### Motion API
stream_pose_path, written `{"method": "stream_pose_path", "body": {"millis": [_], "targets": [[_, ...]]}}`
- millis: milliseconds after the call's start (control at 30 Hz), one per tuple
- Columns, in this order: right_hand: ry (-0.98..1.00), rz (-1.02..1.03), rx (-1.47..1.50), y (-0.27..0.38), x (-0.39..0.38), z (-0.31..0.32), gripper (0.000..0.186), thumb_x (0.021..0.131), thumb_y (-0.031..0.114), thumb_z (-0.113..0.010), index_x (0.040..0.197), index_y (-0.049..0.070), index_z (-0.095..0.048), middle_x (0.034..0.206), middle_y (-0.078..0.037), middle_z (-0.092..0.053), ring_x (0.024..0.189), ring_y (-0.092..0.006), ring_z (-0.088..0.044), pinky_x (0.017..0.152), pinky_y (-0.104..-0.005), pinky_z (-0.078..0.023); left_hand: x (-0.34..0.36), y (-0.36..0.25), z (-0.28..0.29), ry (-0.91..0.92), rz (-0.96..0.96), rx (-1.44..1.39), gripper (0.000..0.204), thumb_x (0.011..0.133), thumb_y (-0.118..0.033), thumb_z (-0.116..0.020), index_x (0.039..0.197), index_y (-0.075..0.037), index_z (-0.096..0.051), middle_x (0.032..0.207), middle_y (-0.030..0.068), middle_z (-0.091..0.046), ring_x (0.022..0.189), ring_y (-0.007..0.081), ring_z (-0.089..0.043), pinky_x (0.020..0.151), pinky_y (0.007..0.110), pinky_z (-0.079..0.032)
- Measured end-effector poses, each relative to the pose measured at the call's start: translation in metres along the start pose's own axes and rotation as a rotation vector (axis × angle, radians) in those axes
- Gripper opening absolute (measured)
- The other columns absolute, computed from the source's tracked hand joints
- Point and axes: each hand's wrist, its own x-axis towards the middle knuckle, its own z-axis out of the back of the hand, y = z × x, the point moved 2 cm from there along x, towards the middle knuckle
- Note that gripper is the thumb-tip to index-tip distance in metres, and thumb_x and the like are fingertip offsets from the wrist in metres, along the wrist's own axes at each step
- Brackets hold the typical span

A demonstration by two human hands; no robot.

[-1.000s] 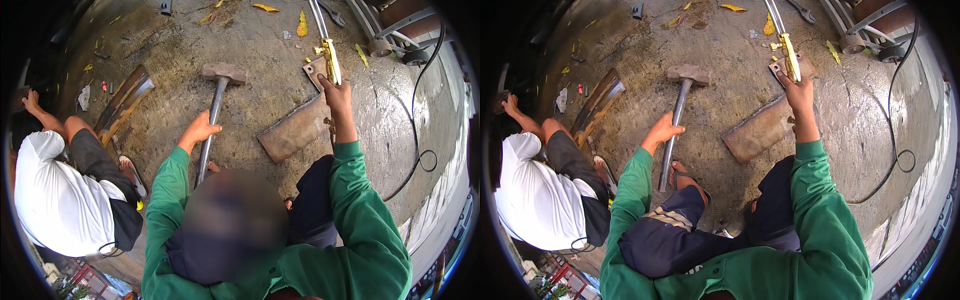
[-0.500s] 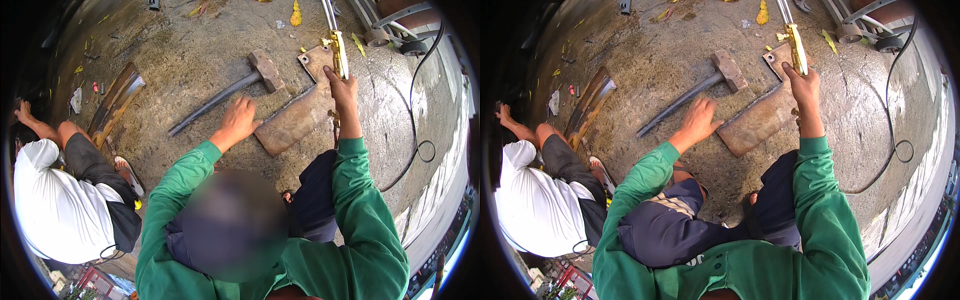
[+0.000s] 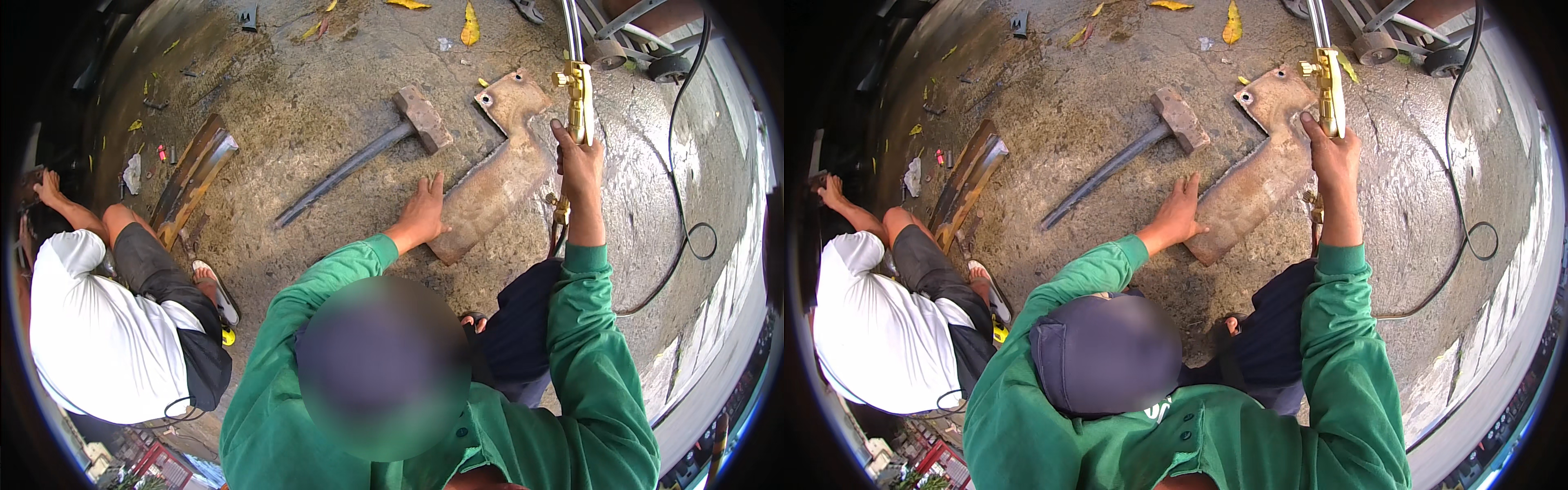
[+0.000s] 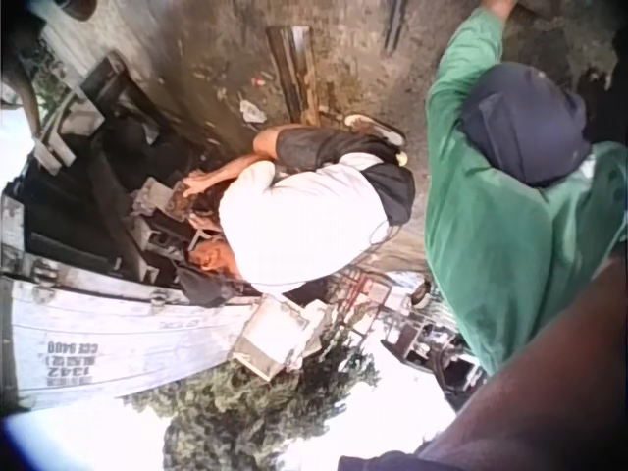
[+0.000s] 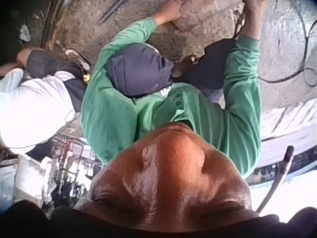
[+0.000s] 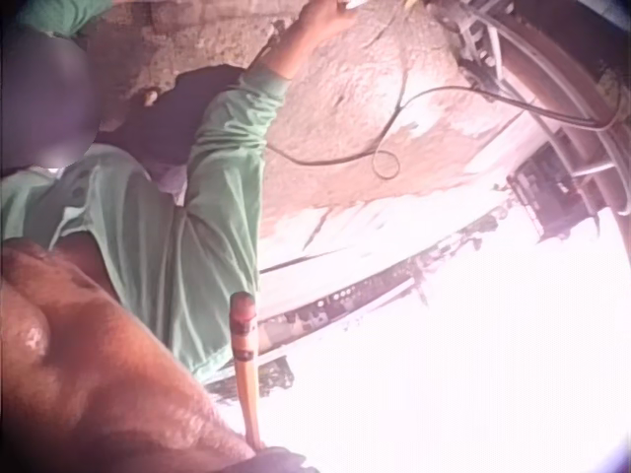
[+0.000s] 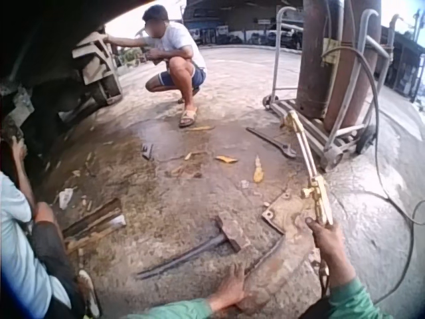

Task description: The person uses a blowtorch to heat and cut a metal plate on the ground. They ignite the torch, apply the flame to specific points on the metal, and then use a hammer to separate the heated sections.

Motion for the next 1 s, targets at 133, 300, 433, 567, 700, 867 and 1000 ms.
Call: {"method": "stream_pose_path", "body": {"millis": [133, 300, 433, 567, 700, 867, 1000], "targets": [[-0.009, -0.007, 0.058, 0.008, -0.005, 0.003, 0.035, 0.088, 0.029, -0.084, 0.074, 0.009, -0.059, 0.060, 0.004, -0.052, 0.049, -0.0068, -0.042, 0.046, -0.0274, -0.033, 0.021, 0.015, -0.020, 0.015, 0.035, -0.202, 0.060, 0.089, -0.032, -0.078, 0.132, 0.006, -0.058, 0.124, 0.0314, -0.065, 0.115, 0.0460, -0.063, 0.098, 0.049, -0.048], [0.044, -0.001, 0.060, 0.012, -0.006, -0.011, 0.034, 0.088, 0.029, -0.083, 0.075, 0.009, -0.059, 0.060, 0.003, -0.052, 0.049, -0.0070, -0.043, 0.045, -0.0280, -0.033, 0.037, 0.064, -0.051, -0.256, 0.225, -0.394, 0.052, 0.095, -0.046, -0.067, 0.106, 0.004, -0.071, 0.104, 0.0289, -0.071, 0.101, 0.0452, -0.068, 0.089, 0.053, -0.050], [-0.002, 0.008, -0.003, 0.010, -0.007, 0.005, 0.037, 0.088, 0.032, -0.083, 0.072, 0.012, -0.057, 0.059, 0.003, -0.052, 0.048, -0.0076, -0.045, 0.045, -0.0276, -0.036, 0.018, 0.011, 0.054, -0.290, 0.216, -0.032, 0.050, 0.098, -0.049, -0.061, 0.093, -0.001, -0.070, 0.088, 0.0236, -0.071, 0.091, 0.0444, -0.069, 0.080, 0.055, -0.050], [-0.001, 0.002, -0.037, 0.009, -0.003, -0.001, 0.036, 0.088, 0.030, -0.083, 0.072, 0.010, -0.058, 0.060, 0.003, -0.052, 0.049, -0.0075, -0.043, 0.046, -0.0280, -0.034, -0.001, 0.040, 0.117, -0.345, 0.188, 0.062, 0.046, 0.099, -0.047, -0.059, 0.089, -0.003, -0.070, 0.087, 0.0215, -0.071, 0.088, 0.0440, -0.068, 0.075, 0.056, -0.049], [0.009, -0.025, 0.000, 0.011, 0.001, -0.013, 0.036, 0.088, 0.031, -0.084, 0.073, 0.009, -0.059, 0.061, 0.003, -0.052, 0.052, -0.0070, -0.042, 0.049, -0.0289, -0.032, -0.017, 0.058, 0.166, -0.320, 0.181, 0.147, 0.045, 0.100, -0.044, -0.061, 0.086, -0.001, -0.068, 0.079, 0.0215, -0.067, 0.078, 0.0412, -0.066, 0.070, 0.052, -0.047], [0.009, -0.038, -0.020, 0.012, 0.011, -0.032, 0.038, 0.087, 0.034, -0.084, 0.075, 0.007, -0.061, 0.064, 0.003, -0.054, 0.057, -0.0084, -0.044, 0.053, -0.0302, -0.036, -0.045, 0.109, 0.179, -0.305, 0.193, 0.015, 0.052, 0.099, -0.048, -0.061, 0.082, 0.001, -0.066, 0.071, 0.0210, -0.062, 0.071, 0.0365, -0.064, 0.066, 0.050, -0.046], [0.021, 0.004, -0.070, 0.003, 0.016, -0.041, 0.037, 0.086, 0.034, -0.084, 0.076, 0.004, -0.064, 0.066, 0.002, -0.056, 0.060, -0.0094, -0.047, 0.056, -0.0306, -0.038, -0.075, 0.159, 0.169, -0.341, 0.267, 0.103, 0.059, 0.098, -0.058, -0.059, 0.086, -0.001, -0.070, 0.076, 0.0231, -0.066, 0.076, 0.0426, -0.066, 0.069, 0.053, -0.048]]}}
